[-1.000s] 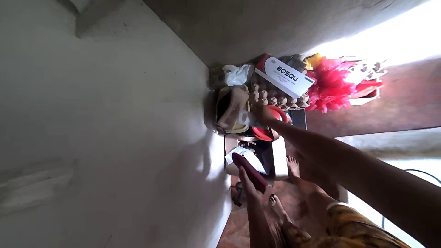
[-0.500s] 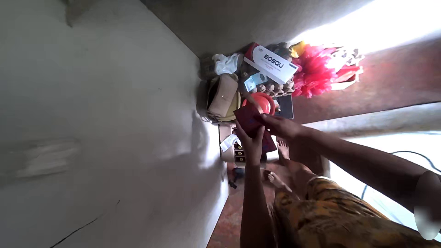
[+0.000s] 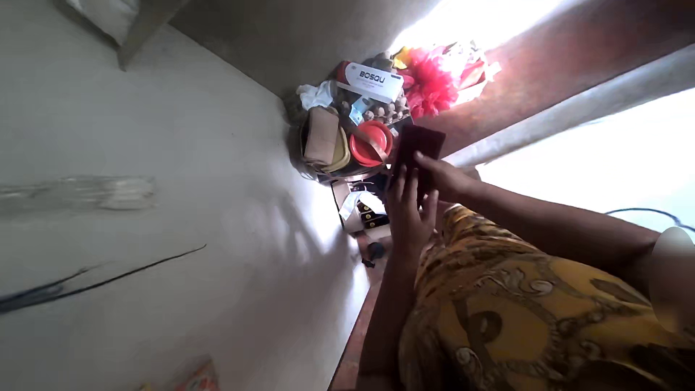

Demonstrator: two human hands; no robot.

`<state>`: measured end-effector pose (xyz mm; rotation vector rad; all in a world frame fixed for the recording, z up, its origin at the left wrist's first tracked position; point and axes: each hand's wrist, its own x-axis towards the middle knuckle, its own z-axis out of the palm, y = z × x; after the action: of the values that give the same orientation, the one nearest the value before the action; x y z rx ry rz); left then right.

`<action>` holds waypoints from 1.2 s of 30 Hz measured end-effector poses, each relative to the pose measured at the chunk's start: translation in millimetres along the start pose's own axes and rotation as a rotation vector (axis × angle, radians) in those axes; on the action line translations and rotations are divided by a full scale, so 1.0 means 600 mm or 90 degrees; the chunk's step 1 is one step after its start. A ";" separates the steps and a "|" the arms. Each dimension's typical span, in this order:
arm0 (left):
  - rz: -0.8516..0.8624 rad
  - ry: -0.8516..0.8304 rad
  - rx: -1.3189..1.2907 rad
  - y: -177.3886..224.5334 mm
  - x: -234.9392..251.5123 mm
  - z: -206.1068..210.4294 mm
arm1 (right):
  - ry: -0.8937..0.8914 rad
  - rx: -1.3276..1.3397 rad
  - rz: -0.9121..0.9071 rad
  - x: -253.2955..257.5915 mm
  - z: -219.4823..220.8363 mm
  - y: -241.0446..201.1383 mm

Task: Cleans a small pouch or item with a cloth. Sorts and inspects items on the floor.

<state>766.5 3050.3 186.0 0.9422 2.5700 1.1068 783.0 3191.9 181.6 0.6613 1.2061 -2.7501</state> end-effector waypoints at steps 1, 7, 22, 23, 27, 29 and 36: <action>0.018 0.021 0.034 0.005 -0.013 -0.007 | 0.003 0.060 0.013 -0.005 0.001 -0.001; -0.061 0.149 0.019 0.037 -0.031 -0.077 | 0.022 -0.048 0.025 -0.052 0.008 -0.037; -0.010 0.132 0.069 0.118 0.028 0.006 | 0.001 -0.280 -0.083 -0.042 -0.044 -0.054; -0.009 0.139 0.084 0.119 0.029 0.008 | -0.019 -0.251 -0.067 -0.042 -0.045 -0.059; 0.019 0.200 0.042 0.111 0.035 0.009 | -0.064 -0.135 -0.058 -0.043 -0.042 -0.081; 0.030 0.217 0.010 0.106 0.039 0.007 | -0.101 -0.118 -0.069 -0.041 -0.044 -0.086; 0.019 0.236 0.026 0.092 0.055 -0.022 | -0.075 -0.038 -0.040 -0.042 -0.022 -0.099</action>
<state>761.9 3091.4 236.9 0.8551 2.8856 1.3543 797.0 3239.6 224.8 0.4561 1.2990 -2.7469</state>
